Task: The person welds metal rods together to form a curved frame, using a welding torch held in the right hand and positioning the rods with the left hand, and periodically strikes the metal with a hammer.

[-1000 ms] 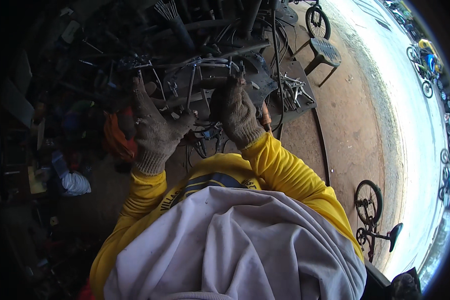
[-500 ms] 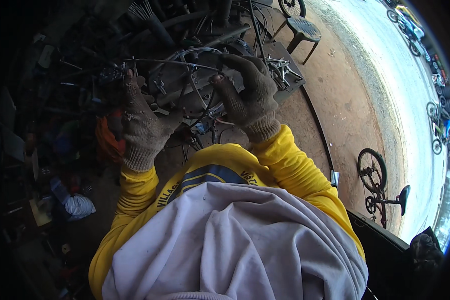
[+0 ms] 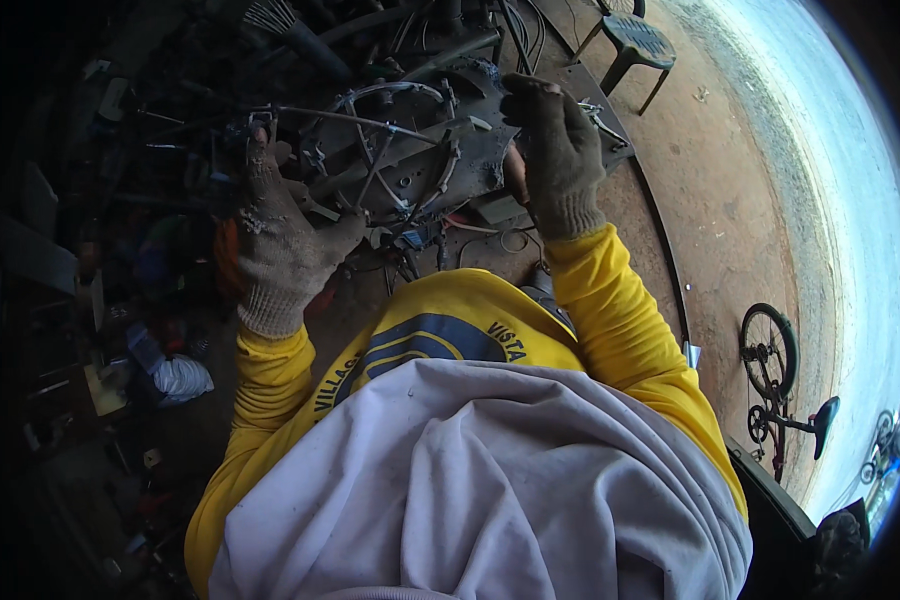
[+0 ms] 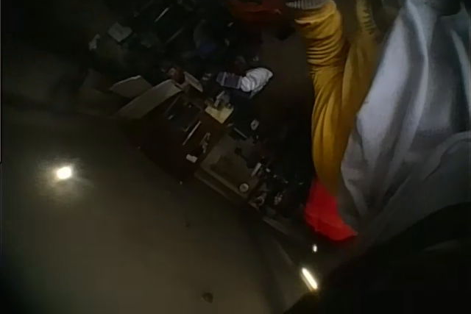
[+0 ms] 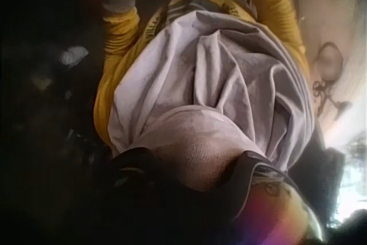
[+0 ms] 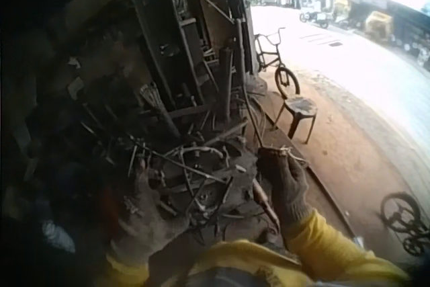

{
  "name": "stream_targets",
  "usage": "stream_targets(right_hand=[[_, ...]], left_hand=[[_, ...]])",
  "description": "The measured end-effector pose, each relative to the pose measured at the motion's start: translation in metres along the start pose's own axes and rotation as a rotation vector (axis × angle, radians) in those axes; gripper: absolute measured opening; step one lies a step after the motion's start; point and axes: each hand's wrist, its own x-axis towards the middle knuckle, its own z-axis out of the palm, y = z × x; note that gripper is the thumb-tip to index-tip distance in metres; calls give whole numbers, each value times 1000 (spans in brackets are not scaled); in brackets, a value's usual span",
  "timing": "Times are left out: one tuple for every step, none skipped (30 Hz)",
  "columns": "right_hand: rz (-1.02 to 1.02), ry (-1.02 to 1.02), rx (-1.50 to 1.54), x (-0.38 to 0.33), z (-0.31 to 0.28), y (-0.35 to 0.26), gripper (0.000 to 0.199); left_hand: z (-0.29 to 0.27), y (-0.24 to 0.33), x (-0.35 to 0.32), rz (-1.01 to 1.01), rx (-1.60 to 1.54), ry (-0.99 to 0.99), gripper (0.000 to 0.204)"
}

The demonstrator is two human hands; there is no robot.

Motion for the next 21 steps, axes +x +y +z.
stream_targets(right_hand=[[-5, 14, -19, 1, -13, 4, 51], [28, 18, 31, 0, -29, 15, 50], [34, 21, 38, -3, -42, 23, 50], [109, 44, -2, -8, -53, 28, 49], [185, 63, -38, -13, -61, 35, 48], [226, 68, -23, -18, -66, 41, 45], [231, 69, -13, -23, -68, 48, 45], [311, 37, 22, -28, -68, 52, 42], [391, 5, 57, -33, -67, 53, 40], [398, -47, 21, -37, -64, 54, 40], [399, -39, 26, -38, -62, 51, 40], [402, -103, -5, -39, -58, 48, 40], [405, -166, -36, -39, -54, 44, 40], [416, -187, 6, -39, -49, 40, 40], [414, -184, 12, -40, -46, 37, 40], [440, -228, 34, -40, -43, 34, 41], [468, -271, 52, -40, -42, 32, 42], [466, -268, 54, -38, -41, 29, 42], [443, -302, -4, -37, -40, 26, 42], [419, -338, -62, -35, -39, 25, 42], [415, -338, -61, -35, -37, 25, 42]], left_hand=[[-3, 2, 0, -5, -16, 6, 116], [-3, 3, 1, -6, -38, 10, 117], [-10, 10, 3, -131, -104, -54, 116], [-12, 15, 6, -256, -170, -117, 116], [-11, 16, 6, -256, -159, -122, 116], [-10, 16, 7, -296, -206, -142, 116], [-10, 16, 8, -315, -226, -156, 116], [-9, 16, 8, -335, -244, -169, 115], [-9, 17, 9, -354, -254, -168, 118], [-9, 17, 10, -373, -264, -167, 120], [-8, 18, 12, -367, -262, -173, 120], [-7, 20, 14, -380, -284, -168, 121], [-7, 21, 15, -394, -307, -163, 122], [-6, 21, 16, -388, -302, -164, 122], [-5, 20, 15, -347, -291, -141, 123], [-5, 19, 16, -305, -280, -118, 124], [-4, 19, 17, -300, -280, -120, 124], [-5, 17, 17, -264, -247, -102, 125], [-4, 16, 18, -244, -230, -93, 126], [-4, 14, 18, -224, -212, -83, 126], [-1, 11, 19, -181, -196, -59, 122]])
